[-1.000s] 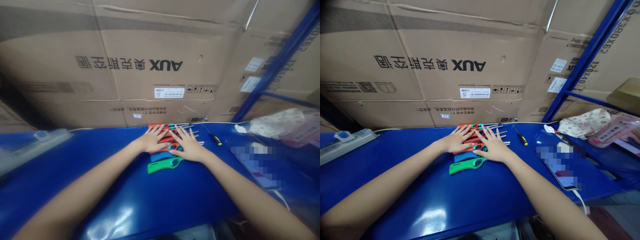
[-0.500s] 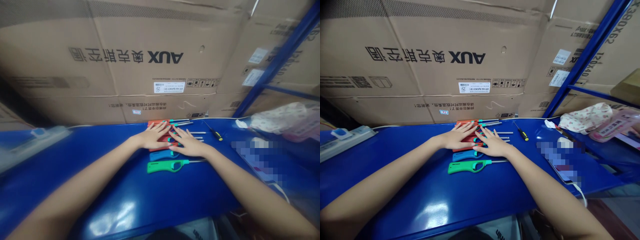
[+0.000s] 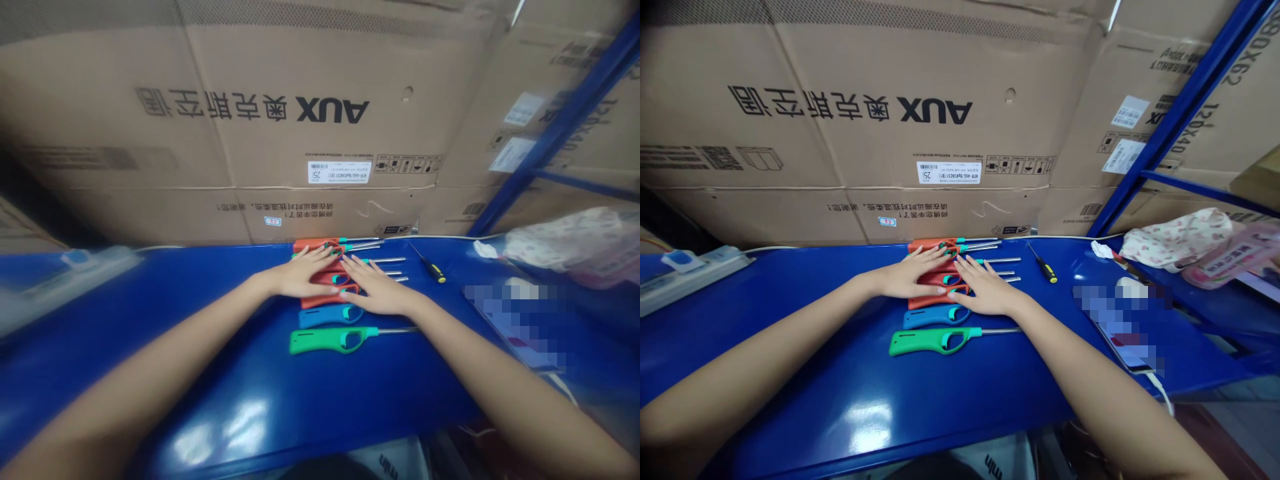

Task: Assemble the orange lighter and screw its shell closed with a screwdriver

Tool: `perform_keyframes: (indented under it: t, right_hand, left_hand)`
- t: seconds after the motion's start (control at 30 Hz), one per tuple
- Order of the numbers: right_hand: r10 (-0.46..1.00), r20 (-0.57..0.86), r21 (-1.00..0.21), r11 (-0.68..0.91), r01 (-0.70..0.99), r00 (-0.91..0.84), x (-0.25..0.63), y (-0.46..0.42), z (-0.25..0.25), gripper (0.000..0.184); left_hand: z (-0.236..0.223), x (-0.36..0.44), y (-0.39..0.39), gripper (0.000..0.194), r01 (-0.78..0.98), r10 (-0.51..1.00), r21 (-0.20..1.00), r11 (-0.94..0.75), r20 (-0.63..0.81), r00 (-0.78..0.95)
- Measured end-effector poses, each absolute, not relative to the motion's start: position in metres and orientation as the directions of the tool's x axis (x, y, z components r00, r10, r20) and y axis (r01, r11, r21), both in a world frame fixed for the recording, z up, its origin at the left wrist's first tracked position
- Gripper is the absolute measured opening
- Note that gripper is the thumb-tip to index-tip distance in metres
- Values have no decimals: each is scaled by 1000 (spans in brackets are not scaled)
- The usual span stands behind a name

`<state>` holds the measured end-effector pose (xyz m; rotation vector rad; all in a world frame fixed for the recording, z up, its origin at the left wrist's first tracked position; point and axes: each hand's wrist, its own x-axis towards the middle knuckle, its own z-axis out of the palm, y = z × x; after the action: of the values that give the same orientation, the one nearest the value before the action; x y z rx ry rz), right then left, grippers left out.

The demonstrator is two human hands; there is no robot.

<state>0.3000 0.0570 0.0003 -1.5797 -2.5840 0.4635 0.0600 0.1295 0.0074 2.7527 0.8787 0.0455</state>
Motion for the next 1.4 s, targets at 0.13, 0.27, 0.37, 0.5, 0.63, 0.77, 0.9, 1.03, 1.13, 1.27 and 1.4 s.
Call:
perform_keyframes:
  t: [0.13,0.27,0.37,0.5,0.63,0.77,0.9,1.03,1.13,1.27,1.4]
  right_hand:
    - [847,-72,-308,483,820,-526,299,58,-1,92]
    - [839,31,-316,524,791,-543,289,55,-5,88]
    - [857,63,-309,505,806,-512,287,53,-5,87]
    - [909,31,-283,407,869,-416,295,55,-3,92]
    - [949,6,-261,306,916,-315,301,63,-8,94]
    - [944,5,-272,317,908,-329,297,69,-14,93]
    - [943,1,-282,321,904,-334,292,67,-14,93]
    - [965,32,-219,262,940,-261,306,66,4,82]
    - [998,55,-50,29,998,-27,335,68,22,61]
    - [950,-64,16,-305,952,306,377,72,34,57]
    - [902,-153,29,-405,914,405,390,76,30,54]
  left_hand:
    - [7,57,136,90,613,629,238,-754,-9,777]
    - [1,68,129,95,592,609,198,-781,27,793]
    - [0,70,121,94,628,646,174,-758,69,760]
    - [-6,60,117,91,710,744,226,-667,151,651]
    - [-18,57,121,86,763,893,464,-450,205,401]
    - [-21,74,124,83,740,935,577,-345,148,321]
    - [-16,81,121,77,735,921,557,-386,181,346]
    - [6,65,92,74,635,789,469,-614,367,492]
    - [24,45,50,74,449,552,361,-818,271,788]
    - [21,26,8,84,443,474,271,-854,59,878]
    - [-1,25,6,72,476,506,243,-846,78,859]
